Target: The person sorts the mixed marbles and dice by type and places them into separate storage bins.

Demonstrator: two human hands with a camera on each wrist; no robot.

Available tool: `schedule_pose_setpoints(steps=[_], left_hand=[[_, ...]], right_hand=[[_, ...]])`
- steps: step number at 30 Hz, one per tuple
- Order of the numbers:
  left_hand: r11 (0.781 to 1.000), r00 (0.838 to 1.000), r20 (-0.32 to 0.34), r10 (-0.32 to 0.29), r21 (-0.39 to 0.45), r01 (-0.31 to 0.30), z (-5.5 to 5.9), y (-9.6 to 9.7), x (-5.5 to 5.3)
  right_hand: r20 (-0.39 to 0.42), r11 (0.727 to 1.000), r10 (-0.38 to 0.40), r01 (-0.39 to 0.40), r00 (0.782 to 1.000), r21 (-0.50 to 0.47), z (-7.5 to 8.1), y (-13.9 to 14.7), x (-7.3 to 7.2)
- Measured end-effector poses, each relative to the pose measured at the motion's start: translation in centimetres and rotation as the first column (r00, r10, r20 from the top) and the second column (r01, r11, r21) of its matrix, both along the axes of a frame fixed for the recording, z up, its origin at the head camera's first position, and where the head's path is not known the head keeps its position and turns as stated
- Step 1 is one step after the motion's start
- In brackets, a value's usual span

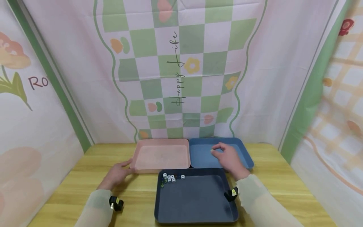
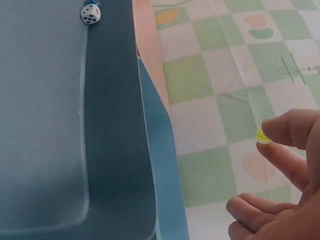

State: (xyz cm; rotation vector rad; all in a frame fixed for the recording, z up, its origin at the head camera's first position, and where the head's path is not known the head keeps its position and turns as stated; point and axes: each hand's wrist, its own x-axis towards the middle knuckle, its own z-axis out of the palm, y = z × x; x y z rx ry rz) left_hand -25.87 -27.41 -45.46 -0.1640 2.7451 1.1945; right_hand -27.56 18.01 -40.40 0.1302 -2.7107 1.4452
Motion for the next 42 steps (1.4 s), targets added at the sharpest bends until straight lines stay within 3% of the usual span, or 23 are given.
schedule_pose_setpoints(steps=[8,21,42], left_hand=[[1.0,1.0,-0.004,-0.003,-0.014,0.003,-0.2,-0.1,0.0],[1.0,1.0,-0.01,-0.002,-0.006,0.002,-0.4,-0.2,0.0],[0.999,1.0,0.003,0.018,-0.035,-0.018,-0.5,-0.4,-0.3]], right_hand=[[0.067,0.999,-0.04,0.042,0.997,-0.03,-0.1,0.3,-1.1],[0.094,0.998,-0.058,0.059,0.994,-0.011,-1.0,1.1,-1.7],[0.059,0.987,-0.132,0.137,0.989,-0.087,-0.7,1.6,-1.8]])
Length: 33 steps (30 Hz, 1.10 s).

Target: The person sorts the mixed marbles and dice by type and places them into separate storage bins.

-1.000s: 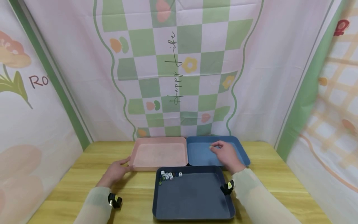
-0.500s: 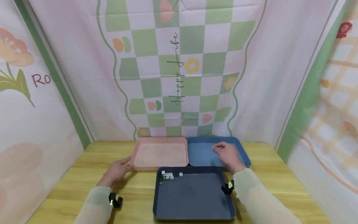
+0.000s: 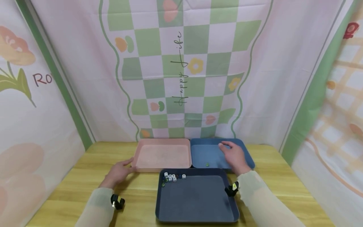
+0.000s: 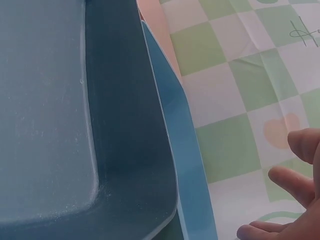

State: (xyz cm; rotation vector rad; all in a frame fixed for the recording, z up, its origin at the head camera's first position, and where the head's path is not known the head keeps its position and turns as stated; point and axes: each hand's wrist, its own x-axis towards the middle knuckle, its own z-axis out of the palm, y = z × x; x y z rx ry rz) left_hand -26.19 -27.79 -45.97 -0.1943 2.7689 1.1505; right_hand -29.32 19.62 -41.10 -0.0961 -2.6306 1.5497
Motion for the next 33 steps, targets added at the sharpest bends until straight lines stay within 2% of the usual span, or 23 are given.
schedule_pose_setpoints(steps=[7,20,27,33], left_hand=[[0.999,1.0,-0.007,0.0,-0.055,0.0,-0.2,-0.1,-0.3],[0.999,1.0,-0.003,0.001,-0.049,-0.001,-0.2,-0.2,-0.3],[0.999,1.0,-0.007,-0.007,-0.037,0.007,-0.3,-0.3,-0.3],[1.0,1.0,-0.004,-0.005,-0.022,0.005,-0.2,-0.2,-0.2]], right_hand=[[0.043,1.0,0.011,-0.01,0.999,-0.019,0.0,-0.2,0.2],[0.035,0.999,0.039,-0.037,0.999,-0.035,-0.4,-0.8,0.1],[0.001,0.998,0.038,-0.037,0.999,-0.042,-0.1,-2.4,0.4],[0.015,0.995,0.087,-0.086,0.996,-0.048,-0.1,-4.3,1.0]])
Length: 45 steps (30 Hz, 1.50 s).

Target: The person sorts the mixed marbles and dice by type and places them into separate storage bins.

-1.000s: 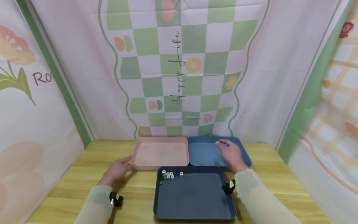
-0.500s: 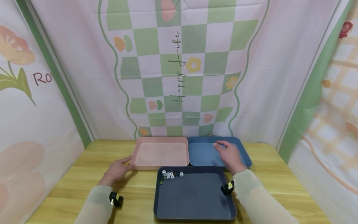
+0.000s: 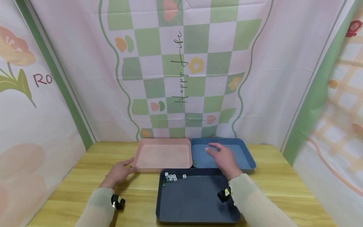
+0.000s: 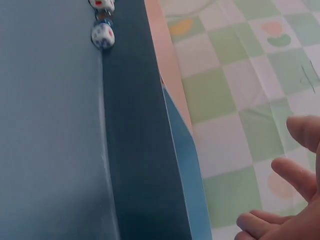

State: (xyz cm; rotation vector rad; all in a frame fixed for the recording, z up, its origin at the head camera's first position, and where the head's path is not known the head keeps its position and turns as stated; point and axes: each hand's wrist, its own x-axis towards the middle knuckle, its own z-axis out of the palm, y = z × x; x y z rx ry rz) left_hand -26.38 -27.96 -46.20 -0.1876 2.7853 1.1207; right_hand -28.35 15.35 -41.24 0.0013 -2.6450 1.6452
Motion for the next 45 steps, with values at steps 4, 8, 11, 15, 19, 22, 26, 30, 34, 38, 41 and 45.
schedule_pose_setpoints(steps=[4,8,11,15,19,22,26,30,34,38,41,45], left_hand=[[1.0,1.0,0.0,0.001,0.012,-0.001,0.1,0.1,0.2],[1.0,1.0,0.0,0.004,0.009,-0.004,0.2,0.2,0.1],[1.0,1.0,0.005,0.009,0.011,-0.009,0.2,0.1,0.1],[1.0,1.0,0.011,0.013,0.02,-0.014,0.2,0.1,0.1],[0.999,1.0,0.016,0.016,0.027,-0.016,0.3,0.2,0.1],[1.0,1.0,0.018,0.019,0.022,-0.02,0.3,0.2,0.1],[1.0,1.0,0.015,0.016,0.008,-0.016,0.4,0.2,0.1],[1.0,1.0,0.015,0.015,0.014,-0.016,0.5,0.3,0.2],[0.999,1.0,0.017,0.019,0.037,-0.02,0.6,0.3,0.2],[0.999,1.0,0.016,0.019,0.046,-0.02,0.6,0.4,0.2],[0.999,1.0,0.017,0.022,0.041,-0.023,0.6,0.4,0.2],[0.999,0.999,0.021,0.028,0.045,-0.029,0.6,0.5,0.3]], right_hand=[[-0.009,0.999,0.051,-0.051,0.999,0.016,-0.2,-1.1,0.3],[-0.062,0.993,0.099,-0.094,0.993,0.069,-0.3,-2.1,0.7],[-0.102,0.983,0.152,-0.139,0.983,0.122,-0.6,-2.9,1.0],[-0.105,0.959,0.244,-0.224,0.964,0.173,-1.2,-4.0,1.3],[-0.079,0.929,0.336,-0.316,0.939,0.194,-1.8,-4.8,1.7],[-0.064,0.908,0.391,-0.373,0.918,0.192,-2.2,-5.1,1.8],[-0.062,0.875,0.456,-0.434,0.888,0.216,-2.8,-5.3,1.9],[-0.046,0.852,0.49,-0.466,0.871,0.238,-3.5,-5.3,1.8],[-0.047,0.845,0.492,-0.463,0.87,0.269,-3.8,-5.5,1.7],[-0.055,0.823,0.493,-0.445,0.868,0.352,-4.0,-5.8,1.9],[-0.062,0.801,0.501,-0.436,0.863,0.411,-4.0,-6.0,2.1],[-0.073,0.784,0.509,-0.426,0.858,0.452,-4.0,-6.2,2.3]])
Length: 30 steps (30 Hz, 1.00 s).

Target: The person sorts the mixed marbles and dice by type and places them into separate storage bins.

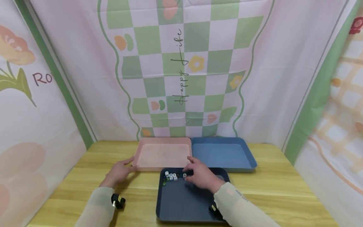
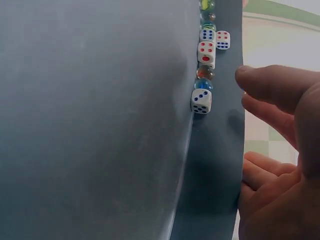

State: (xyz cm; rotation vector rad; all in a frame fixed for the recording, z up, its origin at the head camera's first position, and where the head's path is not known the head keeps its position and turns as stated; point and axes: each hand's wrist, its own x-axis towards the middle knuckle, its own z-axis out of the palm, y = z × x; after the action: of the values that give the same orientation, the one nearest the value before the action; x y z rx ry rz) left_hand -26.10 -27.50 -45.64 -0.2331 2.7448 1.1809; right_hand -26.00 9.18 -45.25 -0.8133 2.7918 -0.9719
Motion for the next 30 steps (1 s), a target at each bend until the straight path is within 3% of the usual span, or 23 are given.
schedule_pose_setpoints(steps=[21,30], left_hand=[[0.999,1.0,-0.004,-0.007,-0.04,0.007,-0.16,-0.1,-0.01],[0.998,1.0,-0.001,-0.015,-0.065,0.015,-0.06,-0.04,0.03]], right_hand=[[-0.16,0.975,0.027,0.01,0.987,0.221,-0.49,-0.84,0.83],[-0.151,0.978,0.02,0.013,0.988,0.21,-0.69,-0.74,0.78]])
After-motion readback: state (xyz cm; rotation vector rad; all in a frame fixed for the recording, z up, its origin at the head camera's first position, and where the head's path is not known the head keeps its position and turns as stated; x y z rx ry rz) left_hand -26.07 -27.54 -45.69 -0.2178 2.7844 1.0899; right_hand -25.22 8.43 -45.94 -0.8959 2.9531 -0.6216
